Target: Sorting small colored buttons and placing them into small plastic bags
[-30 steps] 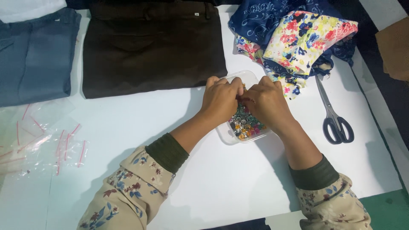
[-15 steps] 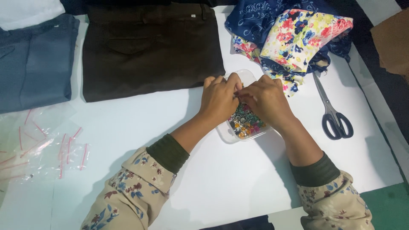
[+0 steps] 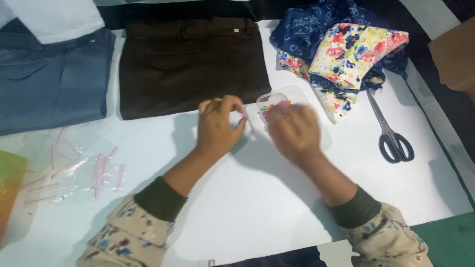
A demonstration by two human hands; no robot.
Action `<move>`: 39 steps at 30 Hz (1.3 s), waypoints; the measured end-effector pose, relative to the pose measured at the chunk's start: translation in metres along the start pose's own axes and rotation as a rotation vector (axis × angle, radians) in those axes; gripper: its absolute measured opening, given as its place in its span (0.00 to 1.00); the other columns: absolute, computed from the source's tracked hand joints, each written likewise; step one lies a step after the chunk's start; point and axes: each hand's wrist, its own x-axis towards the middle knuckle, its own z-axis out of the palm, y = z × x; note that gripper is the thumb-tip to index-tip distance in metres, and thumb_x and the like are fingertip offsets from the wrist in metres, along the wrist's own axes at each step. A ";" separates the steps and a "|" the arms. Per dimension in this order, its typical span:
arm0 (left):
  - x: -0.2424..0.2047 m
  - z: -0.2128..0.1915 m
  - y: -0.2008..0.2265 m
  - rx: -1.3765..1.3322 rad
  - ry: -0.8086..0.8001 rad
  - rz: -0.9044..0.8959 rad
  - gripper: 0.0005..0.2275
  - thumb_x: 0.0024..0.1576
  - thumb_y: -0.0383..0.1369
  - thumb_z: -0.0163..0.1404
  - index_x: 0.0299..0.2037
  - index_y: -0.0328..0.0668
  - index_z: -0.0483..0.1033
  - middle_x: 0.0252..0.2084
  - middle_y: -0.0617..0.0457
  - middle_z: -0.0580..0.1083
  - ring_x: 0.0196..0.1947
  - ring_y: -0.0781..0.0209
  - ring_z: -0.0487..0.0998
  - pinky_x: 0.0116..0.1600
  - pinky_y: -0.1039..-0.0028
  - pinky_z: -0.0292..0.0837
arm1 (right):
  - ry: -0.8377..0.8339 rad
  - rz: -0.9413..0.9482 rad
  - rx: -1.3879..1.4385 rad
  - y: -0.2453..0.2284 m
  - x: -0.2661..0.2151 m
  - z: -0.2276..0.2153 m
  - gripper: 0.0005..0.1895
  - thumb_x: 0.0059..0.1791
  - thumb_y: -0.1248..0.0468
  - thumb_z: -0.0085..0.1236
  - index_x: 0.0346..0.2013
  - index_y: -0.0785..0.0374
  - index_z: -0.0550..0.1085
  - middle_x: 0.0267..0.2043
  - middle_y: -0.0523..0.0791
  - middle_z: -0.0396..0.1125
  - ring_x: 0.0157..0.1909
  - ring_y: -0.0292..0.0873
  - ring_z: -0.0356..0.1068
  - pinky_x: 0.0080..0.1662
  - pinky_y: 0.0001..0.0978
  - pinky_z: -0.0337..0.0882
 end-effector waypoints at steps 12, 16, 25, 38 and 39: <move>-0.053 -0.074 -0.045 -0.218 -0.318 -0.575 0.19 0.45 0.28 0.64 0.43 0.52 0.68 0.33 0.59 0.82 0.39 0.57 0.83 0.51 0.67 0.72 | -0.400 0.497 0.452 -0.097 -0.001 0.070 0.08 0.44 0.72 0.68 0.36 0.61 0.81 0.31 0.43 0.73 0.36 0.41 0.72 0.40 0.27 0.75; -0.049 -0.074 -0.047 -0.198 -0.310 -0.628 0.18 0.46 0.30 0.65 0.43 0.51 0.69 0.33 0.58 0.82 0.38 0.56 0.83 0.48 0.68 0.73 | -0.494 0.654 0.524 -0.103 -0.003 0.089 0.09 0.43 0.72 0.69 0.37 0.60 0.81 0.32 0.44 0.75 0.39 0.43 0.74 0.43 0.30 0.76; -0.046 -0.078 -0.042 -0.133 -0.411 -0.737 0.19 0.46 0.36 0.63 0.45 0.57 0.69 0.36 0.65 0.82 0.42 0.61 0.79 0.51 0.69 0.72 | -0.627 0.720 0.565 -0.107 0.004 0.084 0.10 0.46 0.70 0.65 0.41 0.58 0.81 0.37 0.45 0.74 0.44 0.42 0.71 0.47 0.30 0.74; -0.048 -0.051 -0.008 -0.005 0.070 -0.172 0.17 0.41 0.27 0.56 0.40 0.55 0.70 0.37 0.65 0.75 0.35 0.58 0.75 0.48 0.59 0.66 | -0.346 0.469 0.316 -0.074 0.014 0.051 0.11 0.44 0.70 0.65 0.40 0.57 0.81 0.37 0.45 0.72 0.42 0.48 0.72 0.43 0.38 0.75; -0.044 -0.047 -0.001 -0.010 0.082 -0.116 0.17 0.40 0.28 0.57 0.41 0.55 0.71 0.36 0.64 0.74 0.35 0.57 0.74 0.48 0.59 0.65 | -0.307 0.454 0.291 -0.067 0.017 0.047 0.11 0.44 0.71 0.64 0.41 0.57 0.81 0.37 0.46 0.72 0.42 0.50 0.72 0.43 0.40 0.75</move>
